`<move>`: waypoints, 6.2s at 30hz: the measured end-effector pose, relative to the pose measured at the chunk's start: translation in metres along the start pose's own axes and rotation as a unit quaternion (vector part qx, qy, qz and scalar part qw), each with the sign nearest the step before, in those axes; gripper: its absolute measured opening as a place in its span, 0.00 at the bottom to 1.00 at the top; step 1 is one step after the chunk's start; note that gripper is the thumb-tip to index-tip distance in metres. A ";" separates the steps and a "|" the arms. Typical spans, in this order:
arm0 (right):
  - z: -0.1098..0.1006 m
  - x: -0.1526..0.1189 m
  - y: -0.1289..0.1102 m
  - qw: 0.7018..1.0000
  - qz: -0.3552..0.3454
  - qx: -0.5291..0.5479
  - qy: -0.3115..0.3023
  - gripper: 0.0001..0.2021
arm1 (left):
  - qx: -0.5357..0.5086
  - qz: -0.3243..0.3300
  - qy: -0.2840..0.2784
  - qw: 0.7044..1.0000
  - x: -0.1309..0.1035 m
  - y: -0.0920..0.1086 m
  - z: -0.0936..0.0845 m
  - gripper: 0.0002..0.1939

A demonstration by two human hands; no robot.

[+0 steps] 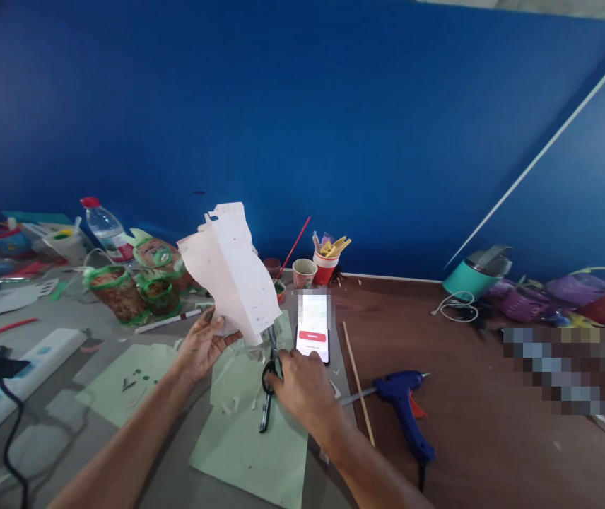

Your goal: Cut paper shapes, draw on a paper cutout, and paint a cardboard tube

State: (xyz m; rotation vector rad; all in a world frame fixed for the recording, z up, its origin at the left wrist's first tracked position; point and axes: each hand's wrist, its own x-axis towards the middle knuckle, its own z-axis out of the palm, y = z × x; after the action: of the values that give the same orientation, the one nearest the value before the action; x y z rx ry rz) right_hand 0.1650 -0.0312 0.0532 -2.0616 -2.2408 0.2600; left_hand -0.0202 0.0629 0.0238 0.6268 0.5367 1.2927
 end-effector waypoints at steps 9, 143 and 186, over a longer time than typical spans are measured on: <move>0.005 0.000 0.001 0.999 0.031 0.017 0.003 0.17 | -0.002 -0.002 0.006 1.000 0.002 -0.001 -0.004 0.15; 0.048 0.004 -0.016 0.613 -0.028 0.789 0.008 0.11 | 0.792 0.176 -0.431 0.395 -0.124 -0.059 0.018 0.35; 0.054 0.006 -0.009 0.826 0.018 0.525 0.205 0.07 | 0.765 0.159 -0.455 0.427 -0.120 -0.056 0.016 0.33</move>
State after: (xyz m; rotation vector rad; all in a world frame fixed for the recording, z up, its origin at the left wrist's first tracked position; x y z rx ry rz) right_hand 0.1465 -0.0296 0.0017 -1.3429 -1.2832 0.7556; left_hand 0.0065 -0.0654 -0.0011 2.8729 0.5249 0.1454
